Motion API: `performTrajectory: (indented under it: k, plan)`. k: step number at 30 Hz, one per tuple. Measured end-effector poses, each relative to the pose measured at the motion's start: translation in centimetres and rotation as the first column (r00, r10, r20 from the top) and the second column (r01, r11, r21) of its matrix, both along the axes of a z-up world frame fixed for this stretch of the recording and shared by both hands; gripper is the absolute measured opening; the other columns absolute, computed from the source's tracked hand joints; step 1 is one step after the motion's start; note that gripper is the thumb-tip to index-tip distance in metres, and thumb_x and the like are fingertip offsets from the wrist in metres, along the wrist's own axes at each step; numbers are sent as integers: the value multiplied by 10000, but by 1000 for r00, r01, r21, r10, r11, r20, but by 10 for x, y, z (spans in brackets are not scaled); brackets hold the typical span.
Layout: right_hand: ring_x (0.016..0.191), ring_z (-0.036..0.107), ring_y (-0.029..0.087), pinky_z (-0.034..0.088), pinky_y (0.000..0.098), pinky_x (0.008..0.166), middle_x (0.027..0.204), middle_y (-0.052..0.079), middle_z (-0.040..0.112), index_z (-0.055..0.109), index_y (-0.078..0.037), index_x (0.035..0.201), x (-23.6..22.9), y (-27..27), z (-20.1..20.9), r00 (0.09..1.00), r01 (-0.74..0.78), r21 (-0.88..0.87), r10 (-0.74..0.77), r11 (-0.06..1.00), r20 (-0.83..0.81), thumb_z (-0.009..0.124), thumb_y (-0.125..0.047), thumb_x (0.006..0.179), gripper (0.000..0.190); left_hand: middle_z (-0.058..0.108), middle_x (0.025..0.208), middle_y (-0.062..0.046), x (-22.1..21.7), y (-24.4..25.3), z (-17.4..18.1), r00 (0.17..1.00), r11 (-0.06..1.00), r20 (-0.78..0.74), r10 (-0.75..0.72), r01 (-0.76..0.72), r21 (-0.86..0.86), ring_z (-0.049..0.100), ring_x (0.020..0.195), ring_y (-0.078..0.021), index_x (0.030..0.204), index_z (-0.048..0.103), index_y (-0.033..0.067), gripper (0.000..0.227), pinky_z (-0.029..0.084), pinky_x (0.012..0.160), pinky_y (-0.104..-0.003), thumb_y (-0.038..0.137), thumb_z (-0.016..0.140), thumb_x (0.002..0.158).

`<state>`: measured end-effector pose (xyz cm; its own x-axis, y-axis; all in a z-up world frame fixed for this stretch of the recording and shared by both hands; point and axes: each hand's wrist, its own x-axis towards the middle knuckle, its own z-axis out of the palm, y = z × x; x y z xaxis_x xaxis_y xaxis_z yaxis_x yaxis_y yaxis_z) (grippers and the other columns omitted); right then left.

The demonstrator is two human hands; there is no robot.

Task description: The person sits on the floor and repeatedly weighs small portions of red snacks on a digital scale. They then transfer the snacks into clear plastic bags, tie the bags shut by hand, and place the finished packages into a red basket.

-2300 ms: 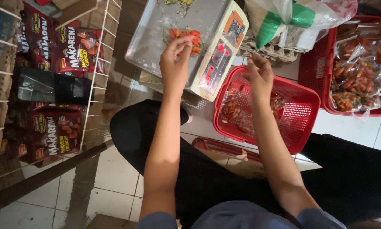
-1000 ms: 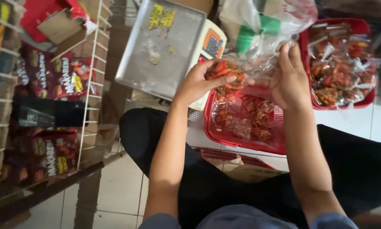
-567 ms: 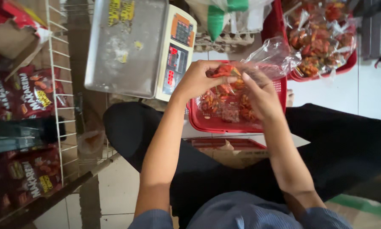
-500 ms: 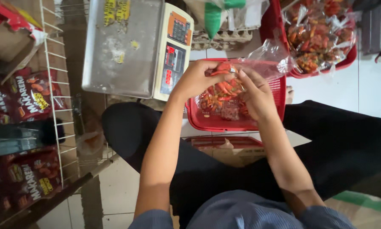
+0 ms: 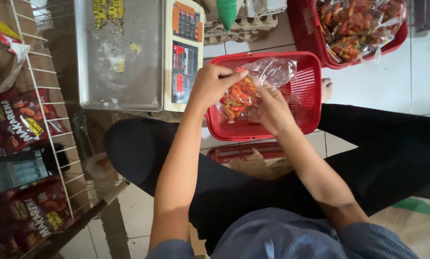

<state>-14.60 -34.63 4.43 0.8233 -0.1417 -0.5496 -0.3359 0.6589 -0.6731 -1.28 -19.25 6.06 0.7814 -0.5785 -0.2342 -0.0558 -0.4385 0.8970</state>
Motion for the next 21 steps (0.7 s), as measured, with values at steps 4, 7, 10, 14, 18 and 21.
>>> performTrajectory:
  k: [4,7,10,14,18,21]
  plan:
    - [1122,675,223,567,434,912,1247,83,677,590,-93,1367,0,14,-12,997,48,118,-54,992,54,599,-177,1072,307,686,609,-84,1,2,-13,1000,999,18,15,-16,35,614,529,-131,800,777,20,358,458,538,-308,373,821,843]
    - [1129,685,194,600,460,928,1249,45,679,596,-133,1329,1,20,-14,997,48,182,-59,982,51,575,-205,1014,323,753,740,-67,-2,2,-23,989,985,-84,121,-130,-115,698,659,-109,932,721,30,311,537,600,-269,246,869,764]
    - [1145,676,191,575,446,954,1266,33,675,598,-116,1327,3,23,-17,997,80,180,-77,980,-22,573,-216,1037,308,792,835,-67,-2,1,-27,979,973,-134,154,-174,-152,763,761,-102,935,726,16,283,586,674,-245,175,891,768]
    - [1142,673,190,548,430,972,1244,33,676,586,-114,1330,1,23,-24,993,111,175,-103,978,-55,557,-269,1056,316,799,828,-97,-3,2,-28,976,984,-159,146,-161,-83,758,760,-120,870,735,-16,229,573,686,-256,159,876,826]
    - [1126,675,190,551,421,950,1232,40,686,582,-110,1315,4,19,-30,994,98,168,-88,981,-67,522,-351,1067,351,810,902,-69,-1,-2,-31,987,978,-130,99,-121,-169,758,826,-94,951,747,15,139,567,747,-243,114,802,871]
    - [1128,678,189,566,421,940,1245,46,687,574,-109,1314,4,18,-31,996,87,170,-80,982,-50,507,-387,1063,381,808,945,-53,-3,-3,-31,989,982,-130,63,-85,-166,733,821,-82,1011,760,44,148,558,751,-239,106,786,879]
